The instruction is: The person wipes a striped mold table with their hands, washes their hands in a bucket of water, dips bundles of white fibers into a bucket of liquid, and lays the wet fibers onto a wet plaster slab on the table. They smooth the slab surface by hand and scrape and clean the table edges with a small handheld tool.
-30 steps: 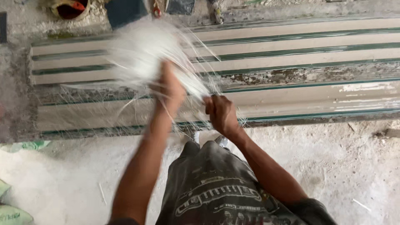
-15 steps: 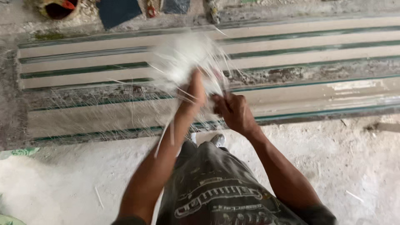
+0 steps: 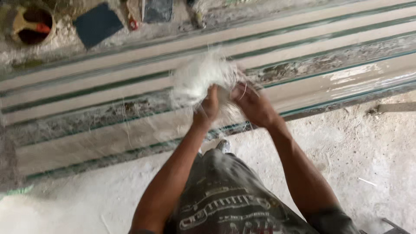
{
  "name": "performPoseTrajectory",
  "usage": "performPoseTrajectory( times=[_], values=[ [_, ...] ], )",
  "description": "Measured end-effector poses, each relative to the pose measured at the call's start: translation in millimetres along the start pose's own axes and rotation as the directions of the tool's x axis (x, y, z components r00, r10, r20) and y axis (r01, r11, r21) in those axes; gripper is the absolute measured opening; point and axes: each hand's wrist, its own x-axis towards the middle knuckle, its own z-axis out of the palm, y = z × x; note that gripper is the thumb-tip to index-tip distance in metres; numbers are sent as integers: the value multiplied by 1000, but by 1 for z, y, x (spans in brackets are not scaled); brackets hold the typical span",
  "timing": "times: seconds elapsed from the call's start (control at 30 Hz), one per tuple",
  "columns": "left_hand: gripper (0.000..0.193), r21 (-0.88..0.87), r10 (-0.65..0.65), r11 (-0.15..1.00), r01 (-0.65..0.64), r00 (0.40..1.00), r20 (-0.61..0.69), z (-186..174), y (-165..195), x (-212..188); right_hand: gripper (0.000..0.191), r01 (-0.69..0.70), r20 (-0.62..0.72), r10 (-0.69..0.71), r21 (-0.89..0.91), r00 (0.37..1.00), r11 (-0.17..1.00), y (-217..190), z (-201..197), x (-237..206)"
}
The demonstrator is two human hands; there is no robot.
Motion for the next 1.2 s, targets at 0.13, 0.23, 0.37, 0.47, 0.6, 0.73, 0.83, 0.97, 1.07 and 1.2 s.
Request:
performPoseTrajectory(
  times=[0.13, 0.23, 0.37, 0.47, 0.6, 0.73, 0.83, 0.97, 1.07, 1.2],
  values=[
    [44, -163, -95, 981, 102, 994, 50, -14, -37, 27, 18, -179, -87, 158, -371, 984, 911, 23, 8, -10],
    [38, -732, -415, 630, 258, 909, -37, -48, -75, 68, 32, -244, 32, 442, -797, 896, 553, 55, -21, -33],
    [28, -895, -598, 30, 446, 725, 341, -56, -65, 79, 40, -263, -196, 457, -961, 868, 86, 55, -68, -50],
    [23, -179, -270, 929, 324, 925, 269, -33, -13, 43, 40, -536, -390, 379, -712, 839, 453, 33, -71, -30],
    [25, -380, -96, 918, 114, 993, 66, 11, 60, 30, 36, 401, 50, -425, -447, 904, 799, 18, -48, -9],
    [29, -845, -270, 404, 351, 928, 256, -11, 59, 92, 27, -155, -101, 123, -458, 987, 875, 54, -60, -42],
    [39, -717, -670, 453, 529, 733, 118, -46, 44, 136, 18, -108, 70, 211, -679, 975, 726, 104, -108, -78],
    [30, -955, -711, 111, 276, 693, 118, -20, 75, 124, 37, -140, 32, 341, -873, 939, 468, 142, -184, -94],
    [35, -869, -636, 74, 490, 694, 337, 57, 135, 72, 57, -509, -115, 516, -439, 849, 740, 127, -211, -83],
    [27, -515, -665, 575, 636, 730, 159, 120, 181, 47, 43, -218, 152, 191, 195, 970, 956, 98, -204, -72]
  ],
)
